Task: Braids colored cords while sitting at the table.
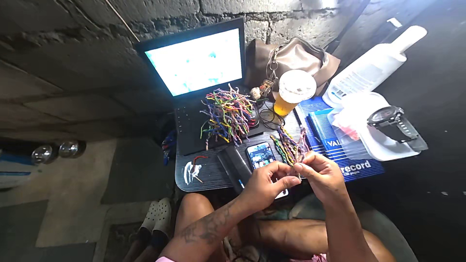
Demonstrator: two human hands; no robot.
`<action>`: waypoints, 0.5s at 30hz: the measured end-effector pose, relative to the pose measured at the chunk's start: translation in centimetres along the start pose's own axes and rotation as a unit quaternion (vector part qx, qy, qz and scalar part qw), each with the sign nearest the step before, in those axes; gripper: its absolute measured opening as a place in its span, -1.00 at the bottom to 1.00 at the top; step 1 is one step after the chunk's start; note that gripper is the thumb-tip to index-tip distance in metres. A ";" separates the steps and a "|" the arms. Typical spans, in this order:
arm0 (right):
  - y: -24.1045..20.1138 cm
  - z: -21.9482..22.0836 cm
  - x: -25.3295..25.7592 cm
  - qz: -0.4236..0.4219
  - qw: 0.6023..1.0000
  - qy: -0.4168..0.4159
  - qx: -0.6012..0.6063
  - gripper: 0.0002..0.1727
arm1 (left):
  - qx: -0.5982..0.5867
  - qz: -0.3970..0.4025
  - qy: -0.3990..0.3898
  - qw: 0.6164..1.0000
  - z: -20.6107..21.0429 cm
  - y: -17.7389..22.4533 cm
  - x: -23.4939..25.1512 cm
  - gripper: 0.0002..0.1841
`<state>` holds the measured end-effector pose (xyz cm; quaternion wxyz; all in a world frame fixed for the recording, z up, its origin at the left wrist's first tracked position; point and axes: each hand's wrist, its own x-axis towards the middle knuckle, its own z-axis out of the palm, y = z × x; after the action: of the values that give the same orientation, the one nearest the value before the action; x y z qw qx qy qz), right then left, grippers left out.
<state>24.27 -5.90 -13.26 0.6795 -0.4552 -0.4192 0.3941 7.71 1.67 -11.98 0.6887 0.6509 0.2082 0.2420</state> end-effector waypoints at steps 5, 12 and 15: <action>0.4 0.7 -0.2 -0.026 0.993 0.048 -0.109 -0.92 | 0.010 -0.020 0.036 0.999 0.0 0.1 0.3 -0.81; 1.6 0.8 -0.1 -0.162 0.960 0.049 -0.225 -0.89 | -0.047 -0.034 0.005 0.998 -0.5 0.0 0.5 -0.81; 1.6 0.7 0.0 -0.178 0.963 0.022 -0.202 -0.89 | -0.107 -0.045 -0.018 0.993 -0.5 0.3 0.5 -0.81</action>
<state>23.38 -5.26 -14.57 0.6415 -0.5094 -0.5496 0.1641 7.76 2.41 -11.68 0.7680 0.5679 0.1977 0.2203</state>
